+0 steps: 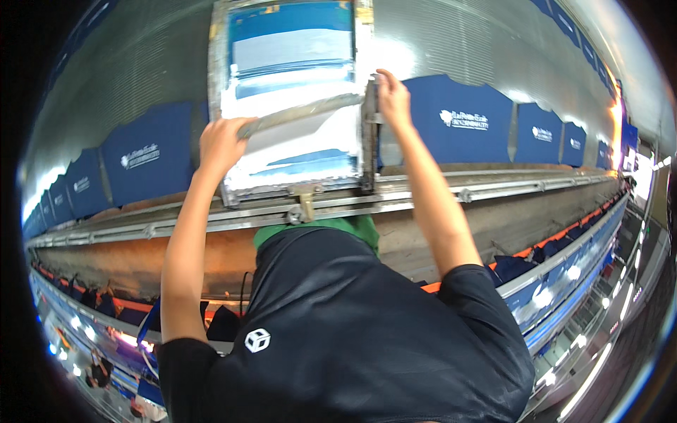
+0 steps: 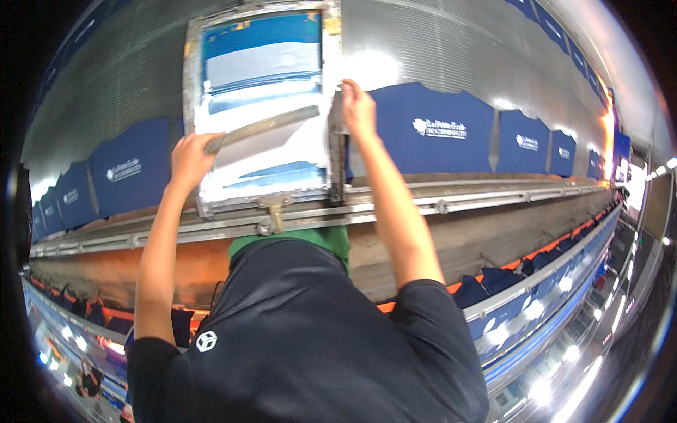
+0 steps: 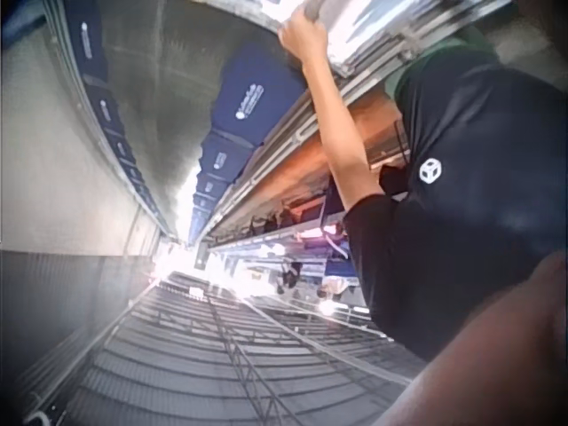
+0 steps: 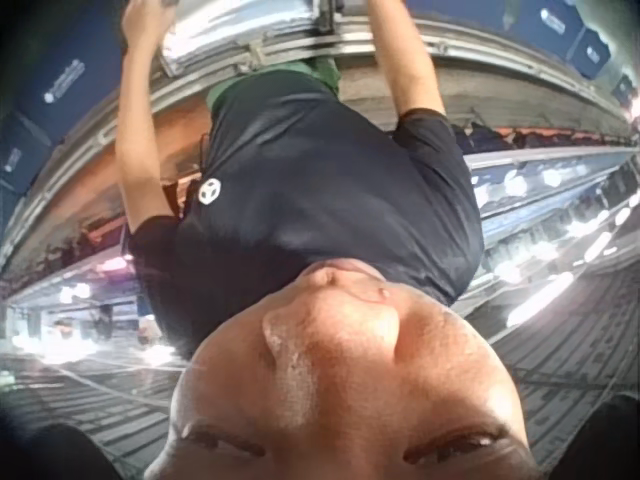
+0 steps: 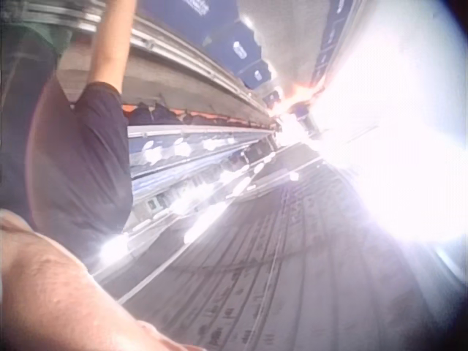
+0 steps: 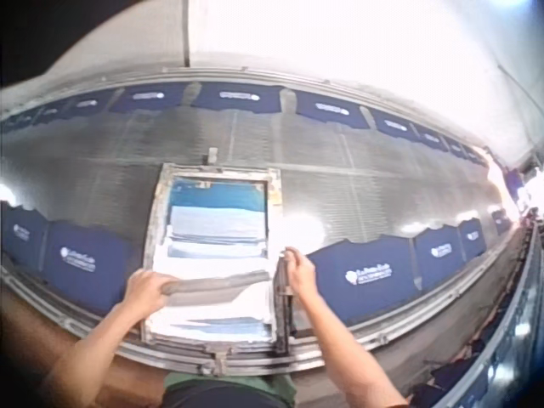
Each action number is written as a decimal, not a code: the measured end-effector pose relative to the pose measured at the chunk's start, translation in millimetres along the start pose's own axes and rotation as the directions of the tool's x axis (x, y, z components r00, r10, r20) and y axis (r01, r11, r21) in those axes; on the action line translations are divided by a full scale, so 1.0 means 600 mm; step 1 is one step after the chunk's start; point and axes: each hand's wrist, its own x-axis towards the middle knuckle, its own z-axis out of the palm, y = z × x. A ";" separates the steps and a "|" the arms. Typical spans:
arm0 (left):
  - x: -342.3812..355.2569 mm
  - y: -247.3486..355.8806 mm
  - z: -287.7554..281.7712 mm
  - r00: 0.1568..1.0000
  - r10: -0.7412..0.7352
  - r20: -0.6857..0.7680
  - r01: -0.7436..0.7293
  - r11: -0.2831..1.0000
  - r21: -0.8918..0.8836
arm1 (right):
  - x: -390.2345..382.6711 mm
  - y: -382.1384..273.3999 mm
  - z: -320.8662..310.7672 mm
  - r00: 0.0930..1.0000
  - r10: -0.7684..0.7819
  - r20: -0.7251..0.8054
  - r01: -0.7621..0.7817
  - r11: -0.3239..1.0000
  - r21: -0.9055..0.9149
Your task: The person uses a squeegee to spread white ink across a screen printing frame placed over a blue t-shirt. The person repeatedly pulls the squeegee across the screen to transfer the ink onto the fabric.
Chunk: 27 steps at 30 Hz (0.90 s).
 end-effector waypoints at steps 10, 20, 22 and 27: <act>0.251 -0.089 -0.052 0.969 0.066 0.239 -0.059 0.998 -0.033 | 0.112 -0.233 -0.023 0.801 -0.130 0.584 0.444 0.783 -0.435; 0.236 -0.084 -0.015 0.989 0.002 0.150 -0.004 1.000 0.015 | 0.082 -0.161 0.036 0.912 -0.181 0.367 0.333 0.850 -0.408; 0.233 -0.077 -0.014 0.991 0.117 0.065 -0.122 0.990 0.072 | 0.071 -0.152 0.045 0.922 -0.269 0.279 0.359 0.865 -0.352; 0.229 -0.080 -0.005 0.965 0.260 -0.027 -0.251 0.951 0.177 | 0.054 -0.132 0.062 0.919 -0.379 0.105 0.394 0.889 -0.234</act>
